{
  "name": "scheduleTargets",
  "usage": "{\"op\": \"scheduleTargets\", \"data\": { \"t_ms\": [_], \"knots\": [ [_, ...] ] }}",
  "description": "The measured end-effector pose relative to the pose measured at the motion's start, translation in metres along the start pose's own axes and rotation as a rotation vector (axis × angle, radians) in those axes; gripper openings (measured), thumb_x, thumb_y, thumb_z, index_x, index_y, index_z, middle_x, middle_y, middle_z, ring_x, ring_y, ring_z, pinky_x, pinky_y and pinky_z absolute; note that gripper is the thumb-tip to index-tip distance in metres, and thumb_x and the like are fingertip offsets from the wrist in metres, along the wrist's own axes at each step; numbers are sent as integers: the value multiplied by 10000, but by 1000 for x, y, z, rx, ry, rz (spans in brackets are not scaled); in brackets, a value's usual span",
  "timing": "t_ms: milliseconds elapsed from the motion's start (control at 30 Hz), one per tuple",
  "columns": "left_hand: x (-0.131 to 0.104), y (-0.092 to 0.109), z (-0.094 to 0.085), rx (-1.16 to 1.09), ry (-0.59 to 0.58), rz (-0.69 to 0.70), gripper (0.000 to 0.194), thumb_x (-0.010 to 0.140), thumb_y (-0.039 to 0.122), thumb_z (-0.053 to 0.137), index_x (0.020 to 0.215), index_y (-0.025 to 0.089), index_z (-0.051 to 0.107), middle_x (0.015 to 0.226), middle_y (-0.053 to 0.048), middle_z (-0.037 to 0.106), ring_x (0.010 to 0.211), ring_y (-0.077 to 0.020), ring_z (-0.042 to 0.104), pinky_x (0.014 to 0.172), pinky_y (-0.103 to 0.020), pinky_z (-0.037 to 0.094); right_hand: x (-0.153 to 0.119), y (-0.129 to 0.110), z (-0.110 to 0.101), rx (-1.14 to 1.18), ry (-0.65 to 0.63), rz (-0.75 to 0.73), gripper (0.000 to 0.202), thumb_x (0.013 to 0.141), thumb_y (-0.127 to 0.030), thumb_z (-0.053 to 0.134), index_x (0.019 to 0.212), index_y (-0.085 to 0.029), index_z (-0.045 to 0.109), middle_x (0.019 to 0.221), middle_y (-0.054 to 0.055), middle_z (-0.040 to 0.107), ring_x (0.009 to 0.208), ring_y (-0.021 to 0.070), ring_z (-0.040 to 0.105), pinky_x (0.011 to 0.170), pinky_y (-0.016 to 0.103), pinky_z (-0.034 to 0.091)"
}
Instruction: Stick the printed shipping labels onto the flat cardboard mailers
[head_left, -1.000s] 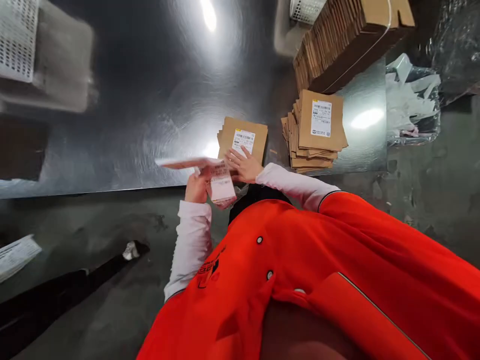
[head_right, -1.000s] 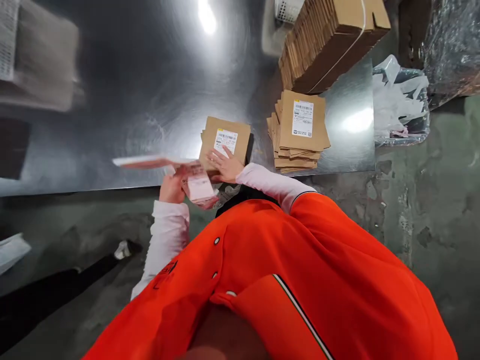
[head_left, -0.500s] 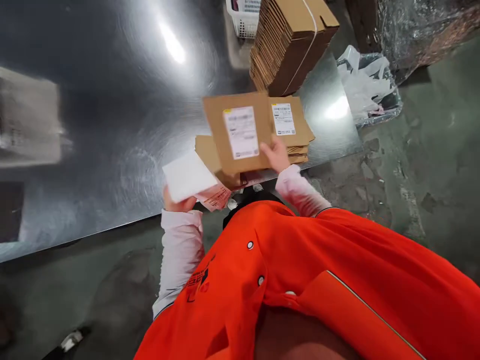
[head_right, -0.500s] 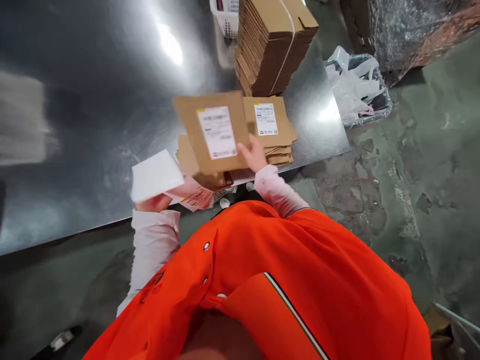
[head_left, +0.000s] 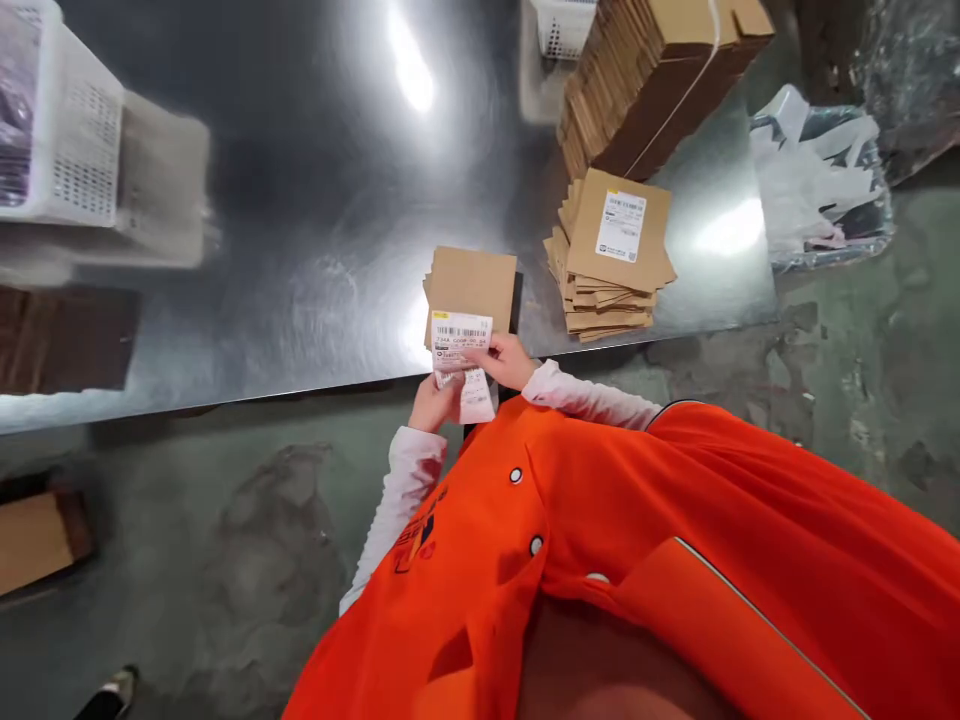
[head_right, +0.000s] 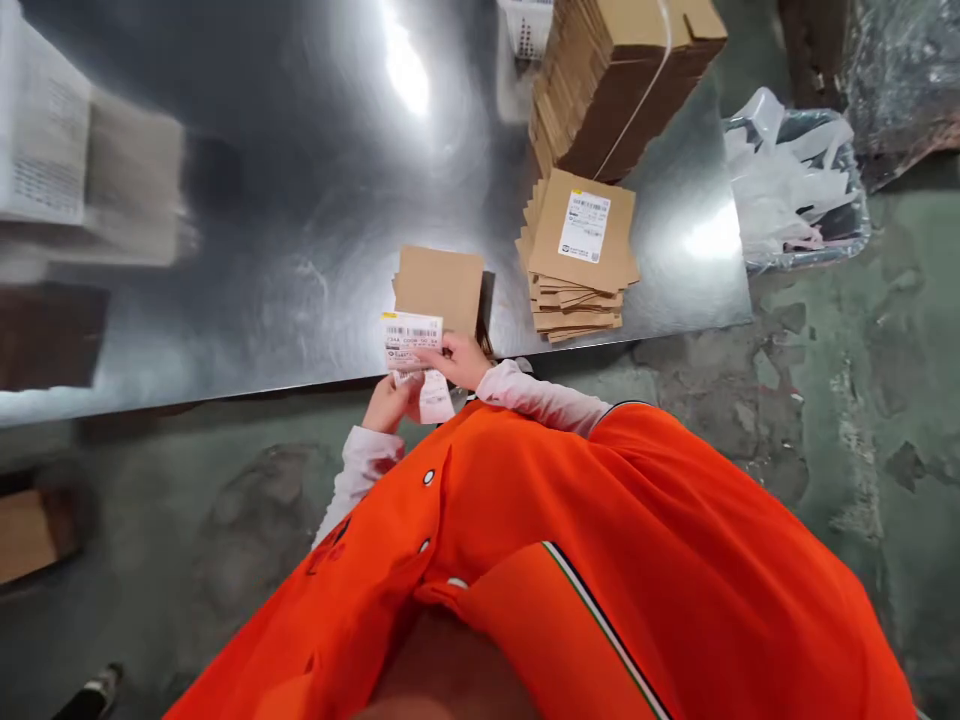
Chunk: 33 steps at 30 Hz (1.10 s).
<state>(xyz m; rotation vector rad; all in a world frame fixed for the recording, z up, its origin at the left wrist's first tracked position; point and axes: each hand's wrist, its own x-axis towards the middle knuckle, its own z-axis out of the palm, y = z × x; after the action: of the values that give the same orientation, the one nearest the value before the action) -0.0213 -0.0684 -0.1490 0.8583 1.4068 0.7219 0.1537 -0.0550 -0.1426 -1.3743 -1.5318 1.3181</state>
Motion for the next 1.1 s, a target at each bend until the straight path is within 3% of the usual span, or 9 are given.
{"op": "scheduleTargets", "data": {
  "t_ms": [67,200,367,533,600,667,800,933,1100],
  "knots": [
    [-4,-2,-6,43,16,64,545,491,383,902,968,186,726,990,-108,760,1039,-319,683,932,-427,530,-7,7,12,150,-9,131,420,863,-522,676,1049,-154,755,1081,100,762,1026,237,711,940,376,564],
    [1,-1,-9,-73,27,105,466,537,494,868,841,168,733,877,-85,759,836,-246,694,811,-367,548,-9,7,3,191,-146,241,336,722,-390,827,940,-139,779,912,55,784,837,196,729,778,298,581],
    [11,-1,9,-79,61,115,451,508,534,877,708,162,719,739,-56,736,729,-215,661,716,-341,544,10,-14,-20,-29,10,158,177,776,-282,771,900,-157,793,901,41,782,845,169,716,810,280,546],
    [27,-2,28,-72,246,105,430,568,530,842,624,177,603,609,-25,648,704,-201,651,627,-304,499,28,-14,-27,-76,72,165,164,782,-297,758,867,-158,777,825,26,761,749,148,682,733,267,531],
    [36,-2,29,-113,183,84,437,526,477,879,699,168,623,673,-38,685,737,-209,670,659,-318,519,43,-7,-30,-83,102,182,180,778,-315,761,835,-145,757,781,25,740,705,141,657,705,265,522],
    [44,-5,25,-166,26,31,538,431,410,930,830,157,672,815,-67,746,799,-234,697,735,-358,559,66,3,-37,-158,156,169,184,773,-324,766,800,-144,743,791,27,724,722,144,644,732,277,522],
    [50,-21,5,-151,-228,-192,654,327,351,970,893,143,720,927,-114,775,891,-301,723,886,-471,569,125,30,-57,-374,330,188,191,776,-326,774,792,-141,732,913,47,687,890,186,635,886,342,522],
    [45,-46,-14,-121,-231,-283,673,299,364,986,868,113,728,907,-142,775,929,-349,721,945,-541,539,165,60,-63,-509,431,291,245,785,-374,782,883,-155,731,1151,79,621,1143,252,545,1055,487,446],
    [33,-67,-33,-71,-163,-342,705,263,404,991,853,115,735,858,-136,775,936,-370,717,933,-554,540,174,96,-52,-557,449,247,295,829,-447,731,913,-165,711,1249,107,545,1240,291,444,1090,611,366]
  ]
}}
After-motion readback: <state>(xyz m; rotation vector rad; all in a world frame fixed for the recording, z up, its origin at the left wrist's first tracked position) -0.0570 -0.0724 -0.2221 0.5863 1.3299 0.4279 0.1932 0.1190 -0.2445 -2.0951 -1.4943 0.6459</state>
